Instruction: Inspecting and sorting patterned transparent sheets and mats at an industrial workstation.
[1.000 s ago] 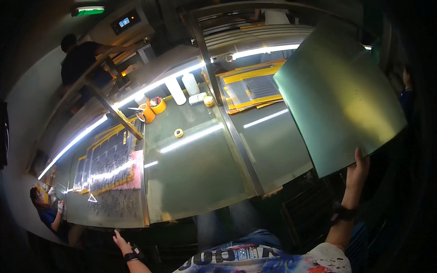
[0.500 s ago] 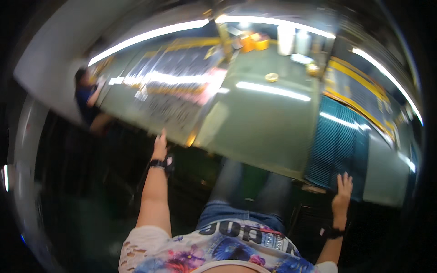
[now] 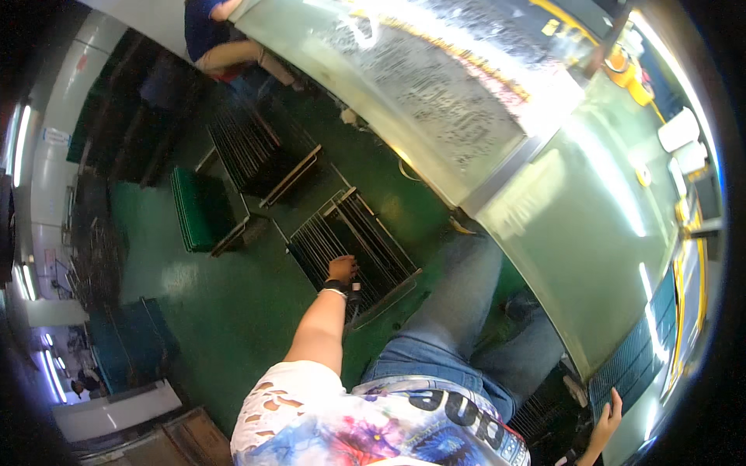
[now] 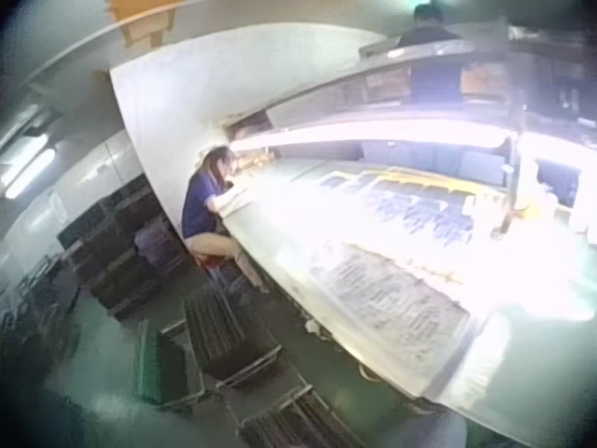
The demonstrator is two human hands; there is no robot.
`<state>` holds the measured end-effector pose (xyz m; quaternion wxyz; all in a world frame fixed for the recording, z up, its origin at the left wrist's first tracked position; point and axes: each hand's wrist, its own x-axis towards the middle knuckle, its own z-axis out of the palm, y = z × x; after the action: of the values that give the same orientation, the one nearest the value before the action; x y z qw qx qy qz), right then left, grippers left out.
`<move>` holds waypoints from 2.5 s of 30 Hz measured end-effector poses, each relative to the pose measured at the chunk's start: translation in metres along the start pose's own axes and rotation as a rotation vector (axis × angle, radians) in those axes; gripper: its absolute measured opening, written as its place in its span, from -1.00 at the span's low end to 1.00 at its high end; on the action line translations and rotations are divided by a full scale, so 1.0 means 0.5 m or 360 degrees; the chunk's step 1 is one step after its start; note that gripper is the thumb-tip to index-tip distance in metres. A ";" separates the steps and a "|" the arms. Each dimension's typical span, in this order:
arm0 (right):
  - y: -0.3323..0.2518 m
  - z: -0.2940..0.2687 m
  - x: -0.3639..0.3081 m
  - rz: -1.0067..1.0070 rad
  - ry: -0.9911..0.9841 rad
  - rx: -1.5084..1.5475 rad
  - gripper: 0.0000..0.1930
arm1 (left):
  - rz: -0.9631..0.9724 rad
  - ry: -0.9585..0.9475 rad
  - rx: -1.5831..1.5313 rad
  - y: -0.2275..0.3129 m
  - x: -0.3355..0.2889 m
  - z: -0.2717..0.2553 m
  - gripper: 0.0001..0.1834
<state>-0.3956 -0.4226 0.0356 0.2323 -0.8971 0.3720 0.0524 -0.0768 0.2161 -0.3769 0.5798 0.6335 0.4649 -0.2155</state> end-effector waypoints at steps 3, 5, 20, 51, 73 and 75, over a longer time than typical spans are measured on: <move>0.013 -0.010 0.037 -0.0065 -0.0107 0.0178 -0.66 | 0.0426 0.0627 0.0808 0.006 -0.003 -0.008 -0.66; 0.036 -0.024 0.051 0.0033 -0.0149 0.0275 -0.68 | 0.0216 0.0909 0.0823 0.032 -0.027 0.016 -0.63; -0.128 -0.023 0.130 0.0117 -0.0188 0.0273 -0.70 | 0.0474 0.0691 0.1377 0.058 -0.013 -0.093 -0.71; -0.185 0.025 -0.144 -0.0540 0.0656 0.1134 -0.81 | 0.1415 -0.0643 -0.1014 0.456 -0.832 -0.025 -0.84; -0.464 0.191 0.066 -0.0028 -0.0355 0.3508 -0.68 | 0.3053 -0.0795 0.1295 0.699 -0.965 0.364 -0.47; -0.467 0.230 0.065 0.0129 -0.0235 0.3428 -0.74 | 0.3242 -0.1099 0.1426 0.603 -0.961 0.412 -0.36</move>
<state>-0.2017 -0.2477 0.0133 0.9191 -0.2030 0.2370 -0.2407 0.0028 -0.1081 0.1258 0.3048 0.7696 -0.5594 0.0439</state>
